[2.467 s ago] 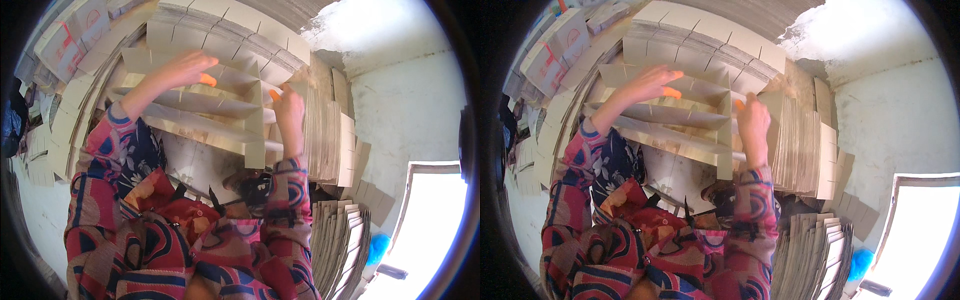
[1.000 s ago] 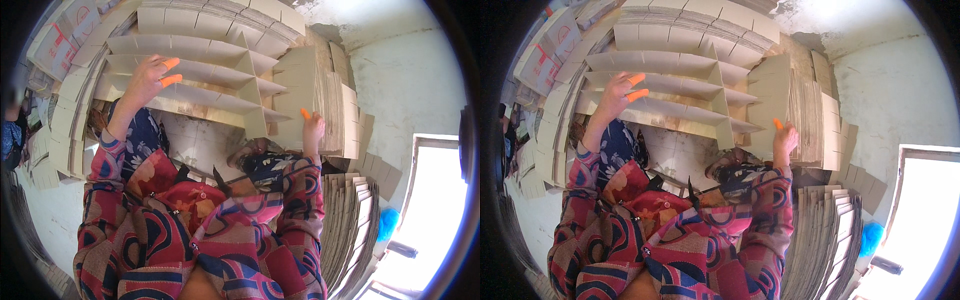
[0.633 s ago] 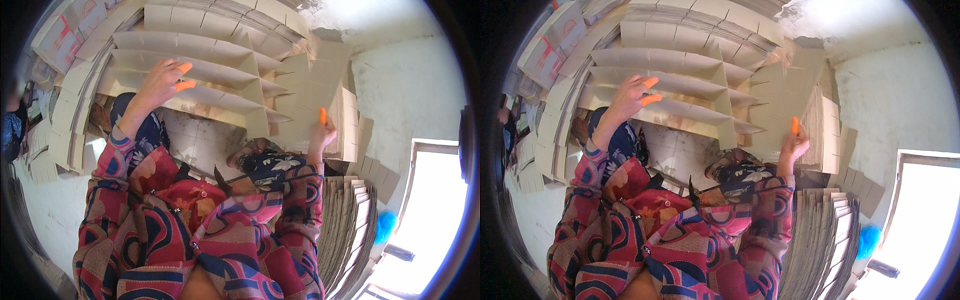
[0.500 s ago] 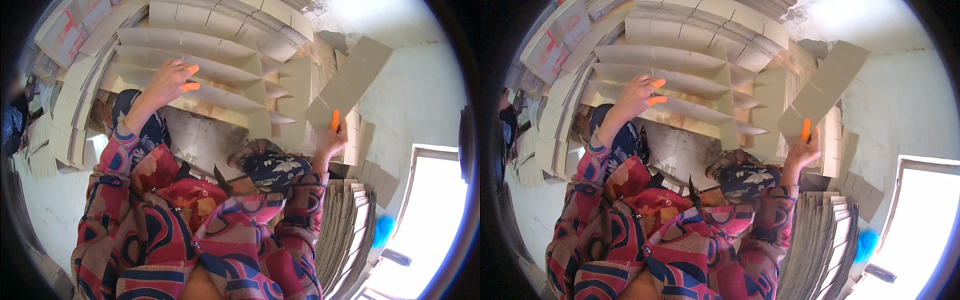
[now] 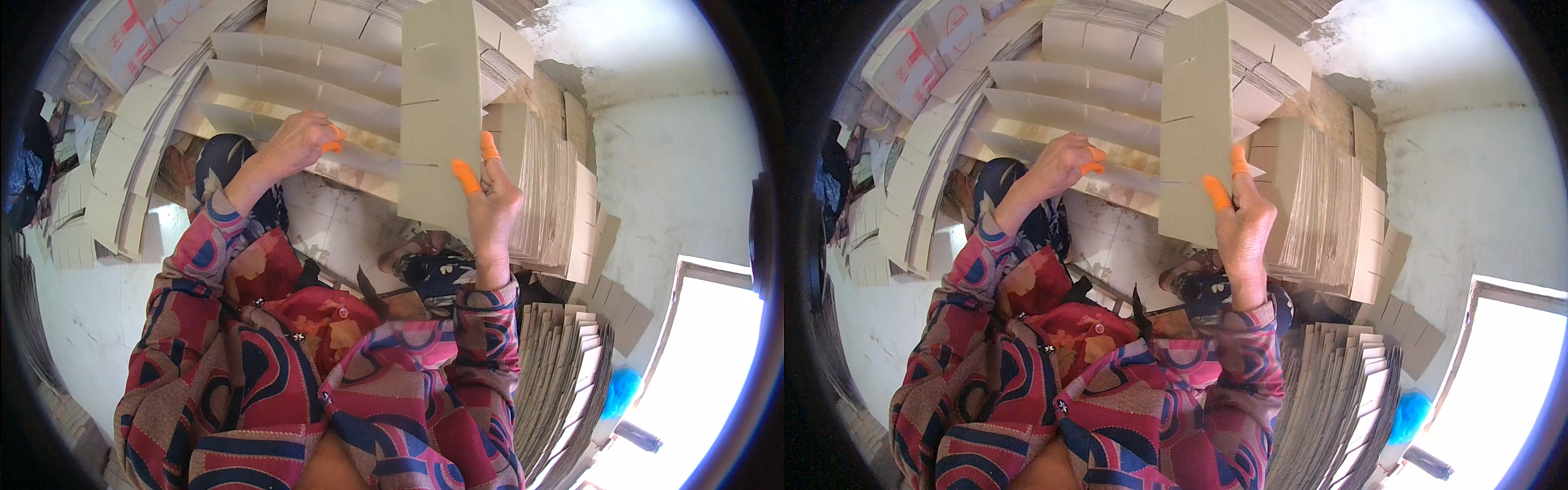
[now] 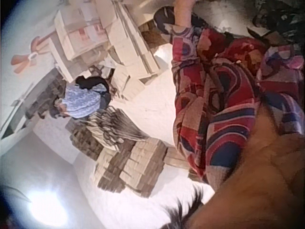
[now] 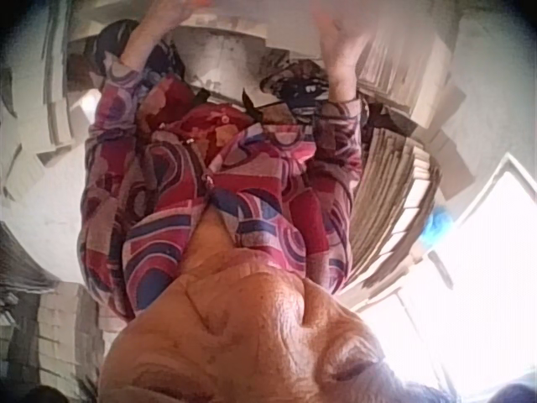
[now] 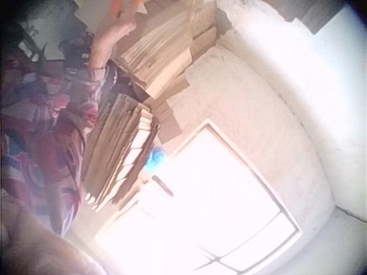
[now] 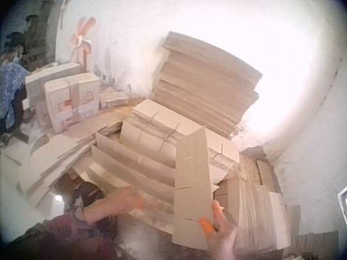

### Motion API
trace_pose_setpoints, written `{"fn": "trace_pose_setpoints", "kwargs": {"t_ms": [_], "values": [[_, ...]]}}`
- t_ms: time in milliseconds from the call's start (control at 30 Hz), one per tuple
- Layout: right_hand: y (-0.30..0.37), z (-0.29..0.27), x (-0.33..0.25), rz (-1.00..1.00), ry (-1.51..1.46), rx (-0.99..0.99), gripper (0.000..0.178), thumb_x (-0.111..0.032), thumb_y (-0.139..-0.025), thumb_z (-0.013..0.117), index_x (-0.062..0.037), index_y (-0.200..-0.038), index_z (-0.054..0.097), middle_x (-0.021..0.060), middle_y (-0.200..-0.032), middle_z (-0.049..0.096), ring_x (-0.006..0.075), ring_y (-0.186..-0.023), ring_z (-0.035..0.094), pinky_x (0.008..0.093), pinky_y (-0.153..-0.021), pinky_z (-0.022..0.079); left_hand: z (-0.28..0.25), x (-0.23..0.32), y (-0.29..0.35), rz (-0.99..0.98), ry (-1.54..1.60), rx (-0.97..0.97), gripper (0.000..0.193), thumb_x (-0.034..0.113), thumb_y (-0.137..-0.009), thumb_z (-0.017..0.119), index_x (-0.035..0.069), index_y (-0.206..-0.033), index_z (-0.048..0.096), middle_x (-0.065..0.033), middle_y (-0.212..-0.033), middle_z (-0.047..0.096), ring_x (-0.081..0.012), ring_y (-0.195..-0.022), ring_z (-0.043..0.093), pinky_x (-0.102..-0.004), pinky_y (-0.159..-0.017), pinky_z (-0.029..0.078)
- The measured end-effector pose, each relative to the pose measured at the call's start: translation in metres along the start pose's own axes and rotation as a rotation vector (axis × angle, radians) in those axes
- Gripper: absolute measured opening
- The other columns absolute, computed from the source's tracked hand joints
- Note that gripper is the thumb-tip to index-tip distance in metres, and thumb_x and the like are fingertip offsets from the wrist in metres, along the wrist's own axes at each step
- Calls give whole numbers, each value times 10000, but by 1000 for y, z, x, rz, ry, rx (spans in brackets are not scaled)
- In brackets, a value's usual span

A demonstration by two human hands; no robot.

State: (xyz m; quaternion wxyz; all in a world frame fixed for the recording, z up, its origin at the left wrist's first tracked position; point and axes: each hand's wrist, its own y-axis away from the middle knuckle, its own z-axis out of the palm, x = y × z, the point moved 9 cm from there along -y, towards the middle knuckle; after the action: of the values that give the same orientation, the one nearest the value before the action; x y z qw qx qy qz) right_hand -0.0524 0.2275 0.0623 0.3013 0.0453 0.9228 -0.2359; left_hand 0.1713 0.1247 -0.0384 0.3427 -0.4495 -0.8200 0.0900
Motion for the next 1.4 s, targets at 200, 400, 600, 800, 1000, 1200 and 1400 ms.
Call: {"fn": "trace_pose_setpoints", "kwargs": {"t_ms": [200,400,600,800,1000,1200,1400], "values": [[-9,6,-3,39,4,0,469,-59,-773,752,1,-1211,596,42,-673,229,92,-540,259,237,-448,280,2,-1,-1,-3,5,-6,171,8,-692,603,42,-849,660,-124,-716,578,-322,-742,568,-406,-672,461],[-11,13,-2,37,-3,-20,505,-65,-762,761,7,-1229,583,28,-677,191,94,-539,243,240,-452,272,1,-3,1,26,-46,34,151,49,-725,669,32,-874,687,-135,-695,569,-318,-699,569,-395,-618,462],[-14,13,-3,20,32,-33,522,-80,-767,759,8,-1245,570,55,-630,232,97,-526,267,245,-453,309,5,-6,-2,12,-43,0,140,76,-750,650,39,-883,675,-132,-707,572,-314,-721,572,-390,-639,467],[-10,26,-2,30,77,-89,514,-69,-768,752,23,-1239,568,108,-582,328,107,-514,323,258,-470,356,7,-7,-2,7,-37,0,131,83,-753,652,33,-872,673,-129,-690,564,-305,-703,567,-386,-633,465],[-22,27,-8,-8,66,-151,475,-29,-765,734,61,-1202,572,196,-644,462,149,-532,396,263,-525,412,9,-12,-1,0,-1,15,121,74,-738,640,31,-846,675,-137,-676,566,-312,-702,567,-402,-626,459],[-27,36,-17,-71,40,-149,486,8,-759,720,66,-1214,558,201,-714,445,148,-561,392,261,-538,398,14,-15,-4,7,-20,14,140,144,-764,678,36,-854,680,-139,-679,579,-315,-701,572,-397,-613,463],[-32,46,-27,-42,18,-217,494,2,-771,719,64,-1232,552,151,-670,463,77,-625,367,220,-542,380,14,-22,-5,-8,-26,24,132,150,-750,694,49,-836,682,-137,-684,579,-323,-679,568,-412,-586,455]]}}
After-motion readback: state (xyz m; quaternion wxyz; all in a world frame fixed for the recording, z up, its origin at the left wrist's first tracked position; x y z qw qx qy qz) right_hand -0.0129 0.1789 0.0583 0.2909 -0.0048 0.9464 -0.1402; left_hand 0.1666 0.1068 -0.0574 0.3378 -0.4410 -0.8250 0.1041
